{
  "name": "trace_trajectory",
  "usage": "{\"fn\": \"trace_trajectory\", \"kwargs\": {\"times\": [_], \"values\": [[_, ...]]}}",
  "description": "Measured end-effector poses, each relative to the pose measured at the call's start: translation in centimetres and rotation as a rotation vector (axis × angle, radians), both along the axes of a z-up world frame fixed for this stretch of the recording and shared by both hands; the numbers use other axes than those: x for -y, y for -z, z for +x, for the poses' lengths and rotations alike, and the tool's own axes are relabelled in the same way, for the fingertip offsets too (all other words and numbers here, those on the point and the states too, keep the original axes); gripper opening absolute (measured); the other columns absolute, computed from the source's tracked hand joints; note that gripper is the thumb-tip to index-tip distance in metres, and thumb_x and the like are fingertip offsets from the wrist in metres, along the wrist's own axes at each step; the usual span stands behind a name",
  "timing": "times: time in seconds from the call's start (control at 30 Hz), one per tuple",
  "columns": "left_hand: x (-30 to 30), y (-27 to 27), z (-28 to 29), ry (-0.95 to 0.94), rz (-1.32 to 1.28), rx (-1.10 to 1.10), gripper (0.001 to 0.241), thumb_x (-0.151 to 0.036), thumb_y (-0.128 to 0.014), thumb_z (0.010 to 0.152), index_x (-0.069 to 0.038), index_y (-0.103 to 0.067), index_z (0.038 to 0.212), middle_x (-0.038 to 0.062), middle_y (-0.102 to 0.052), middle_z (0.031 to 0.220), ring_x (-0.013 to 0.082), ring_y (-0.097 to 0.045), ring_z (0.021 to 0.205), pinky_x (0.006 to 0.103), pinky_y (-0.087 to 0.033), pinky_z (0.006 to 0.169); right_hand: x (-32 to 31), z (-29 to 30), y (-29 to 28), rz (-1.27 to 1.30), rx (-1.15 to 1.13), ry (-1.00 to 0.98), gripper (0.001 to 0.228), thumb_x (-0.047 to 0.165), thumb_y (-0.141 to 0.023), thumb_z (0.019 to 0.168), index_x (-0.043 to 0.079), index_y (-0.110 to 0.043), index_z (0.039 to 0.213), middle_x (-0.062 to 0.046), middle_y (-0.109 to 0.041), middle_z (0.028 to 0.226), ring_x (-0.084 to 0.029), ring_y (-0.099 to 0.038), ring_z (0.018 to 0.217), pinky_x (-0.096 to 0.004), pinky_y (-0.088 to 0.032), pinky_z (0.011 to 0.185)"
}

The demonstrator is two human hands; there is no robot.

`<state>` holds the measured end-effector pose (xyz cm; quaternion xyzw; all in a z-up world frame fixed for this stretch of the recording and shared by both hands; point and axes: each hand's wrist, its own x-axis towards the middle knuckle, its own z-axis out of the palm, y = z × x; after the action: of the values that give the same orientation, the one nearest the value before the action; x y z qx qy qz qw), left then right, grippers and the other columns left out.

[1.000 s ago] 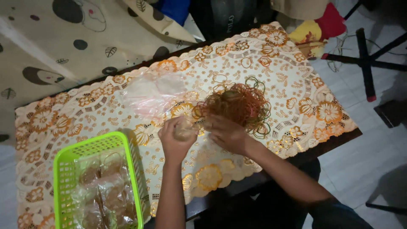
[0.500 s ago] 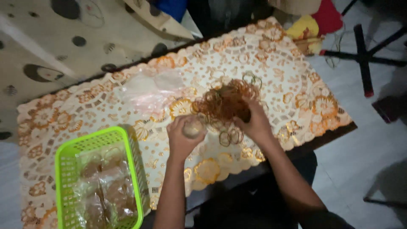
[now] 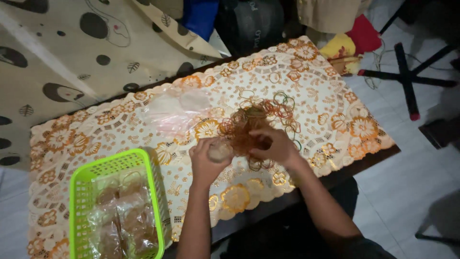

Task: Package rubber bands into small plastic bags and place them in a basket

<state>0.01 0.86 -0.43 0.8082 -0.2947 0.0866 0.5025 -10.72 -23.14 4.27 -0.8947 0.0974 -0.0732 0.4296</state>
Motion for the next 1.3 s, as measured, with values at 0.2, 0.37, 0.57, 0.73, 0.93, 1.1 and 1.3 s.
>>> {"fn": "trace_trajectory", "kwargs": {"times": [0.2,0.37,0.57,0.73,0.93,1.1,1.3], "values": [[0.2,-0.2,0.0,-0.013,0.022,0.014,0.066,-0.037,-0.093,0.056,-0.022,-0.07,0.116,-0.003,-0.067,0.11,0.0174,-0.07,0.1,0.0391,-0.038,0.101,2.8,-2.0,-3.7,0.415,-0.018,0.273,0.054,0.008,-0.084,0.079,0.006,-0.069,0.131,-0.012,-0.066,0.089,-0.025,-0.061,0.076,-0.036,-0.054,0.07],[0.3,-0.4,-0.2,0.014,0.015,-0.025,0.059,-0.036,-0.092,0.063,-0.017,-0.071,0.114,-0.001,-0.067,0.111,0.0211,-0.07,0.101,0.0428,-0.037,0.101,7.8,-0.4,2.5,0.018,-0.044,0.4,0.046,0.029,-0.075,0.082,0.014,-0.073,0.125,-0.018,-0.068,0.105,-0.039,-0.068,0.099,-0.049,-0.054,0.084],[0.5,-0.2,-0.3,0.005,0.021,0.029,0.055,-0.035,-0.093,0.064,-0.017,-0.07,0.111,-0.002,-0.066,0.106,0.0189,-0.07,0.099,0.0401,-0.039,0.098,4.9,0.0,2.4,-0.09,-0.16,0.293,0.043,0.026,-0.074,0.086,0.01,-0.072,0.125,-0.025,-0.07,0.109,-0.049,-0.066,0.108,-0.055,-0.053,0.095],[0.5,-0.6,-0.1,-0.006,0.003,0.024,0.06,-0.04,-0.094,0.062,-0.018,-0.07,0.113,-0.004,-0.067,0.105,0.0178,-0.07,0.098,0.0381,-0.038,0.099,2.4,1.5,1.5,0.008,0.001,0.235,0.027,0.016,-0.076,0.088,0.013,-0.078,0.115,-0.019,-0.077,0.104,-0.043,-0.071,0.105,-0.05,-0.057,0.091],[0.2,-0.9,-0.1,-0.005,-0.003,0.011,0.064,-0.038,-0.094,0.061,-0.02,-0.069,0.117,-0.004,-0.066,0.106,0.0172,-0.07,0.101,0.0383,-0.038,0.1,-0.8,0.2,-4.0,0.167,-0.049,0.065,0.039,0.018,-0.079,0.085,0.006,-0.073,0.122,-0.022,-0.076,0.111,-0.042,-0.069,0.111,-0.054,-0.053,0.096],[0.1,-0.5,0.1,-0.018,-0.01,-0.002,0.065,-0.041,-0.095,0.06,-0.021,-0.069,0.117,-0.003,-0.067,0.107,0.0173,-0.07,0.101,0.0373,-0.038,0.099,-0.7,-0.6,-5.9,-0.01,-0.106,0.012,0.046,0.003,-0.064,0.093,0.009,-0.065,0.138,-0.023,-0.065,0.134,-0.044,-0.065,0.117,-0.053,-0.051,0.104],[-0.4,-0.5,0.3,0.002,0.003,-0.04,0.063,-0.04,-0.093,0.062,-0.019,-0.07,0.117,-0.003,-0.066,0.109,0.0185,-0.07,0.102,0.0394,-0.037,0.102,-1.5,-3.5,0.3,-0.379,0.128,0.01,0.052,0.037,-0.082,0.081,0.012,-0.072,0.125,-0.021,-0.067,0.11,-0.048,-0.064,0.104,-0.055,-0.051,0.091]]}}
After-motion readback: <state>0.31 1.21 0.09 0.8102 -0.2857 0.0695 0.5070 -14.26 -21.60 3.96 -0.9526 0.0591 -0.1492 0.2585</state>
